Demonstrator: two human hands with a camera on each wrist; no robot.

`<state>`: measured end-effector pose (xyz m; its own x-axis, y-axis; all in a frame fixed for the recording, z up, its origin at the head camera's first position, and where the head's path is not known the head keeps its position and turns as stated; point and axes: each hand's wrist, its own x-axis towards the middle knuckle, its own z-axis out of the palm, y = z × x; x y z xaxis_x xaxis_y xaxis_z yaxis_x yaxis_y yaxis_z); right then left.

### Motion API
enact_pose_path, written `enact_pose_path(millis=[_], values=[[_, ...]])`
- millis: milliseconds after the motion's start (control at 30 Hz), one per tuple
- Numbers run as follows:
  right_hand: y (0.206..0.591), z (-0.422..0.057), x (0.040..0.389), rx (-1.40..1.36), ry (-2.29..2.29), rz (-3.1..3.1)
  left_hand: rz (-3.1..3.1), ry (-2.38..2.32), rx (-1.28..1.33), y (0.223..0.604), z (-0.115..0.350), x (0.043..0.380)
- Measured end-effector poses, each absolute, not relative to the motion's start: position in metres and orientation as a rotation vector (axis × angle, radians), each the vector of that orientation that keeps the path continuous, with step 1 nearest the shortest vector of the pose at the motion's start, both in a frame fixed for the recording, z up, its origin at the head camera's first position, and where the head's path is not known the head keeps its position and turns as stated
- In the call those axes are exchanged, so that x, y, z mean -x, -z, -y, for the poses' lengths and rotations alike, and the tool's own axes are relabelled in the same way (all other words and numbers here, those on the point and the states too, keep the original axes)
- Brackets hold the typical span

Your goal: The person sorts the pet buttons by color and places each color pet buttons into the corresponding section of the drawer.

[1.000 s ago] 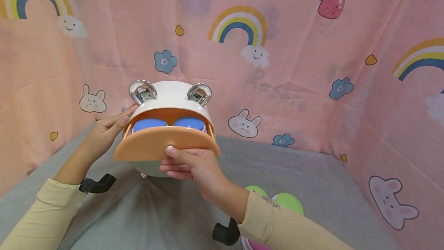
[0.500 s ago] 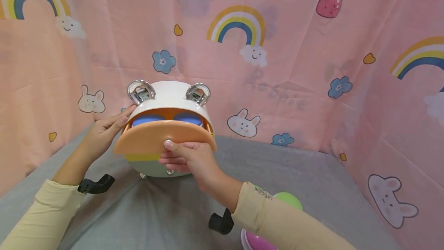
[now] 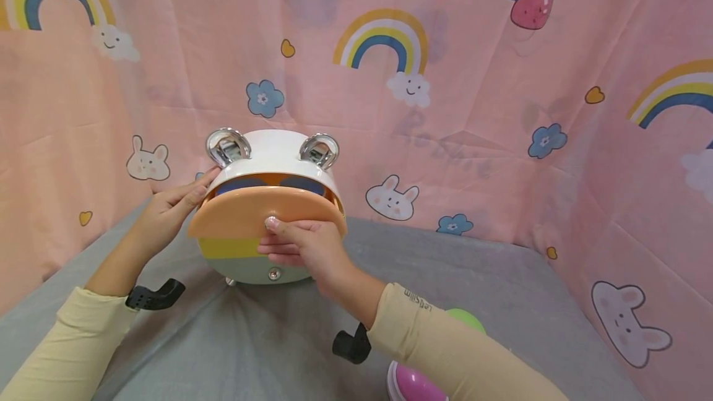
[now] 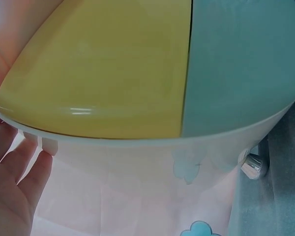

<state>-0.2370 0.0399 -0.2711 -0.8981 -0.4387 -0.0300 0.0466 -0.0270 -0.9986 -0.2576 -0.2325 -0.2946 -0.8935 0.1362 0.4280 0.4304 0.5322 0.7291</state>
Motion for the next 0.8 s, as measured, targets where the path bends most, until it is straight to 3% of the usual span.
enact_pose_path(millis=[800], values=[[0.270,-0.034,0.253,0.434,2.015,-1.917,2.427,1.278,0.510,0.295,0.232,0.259]])
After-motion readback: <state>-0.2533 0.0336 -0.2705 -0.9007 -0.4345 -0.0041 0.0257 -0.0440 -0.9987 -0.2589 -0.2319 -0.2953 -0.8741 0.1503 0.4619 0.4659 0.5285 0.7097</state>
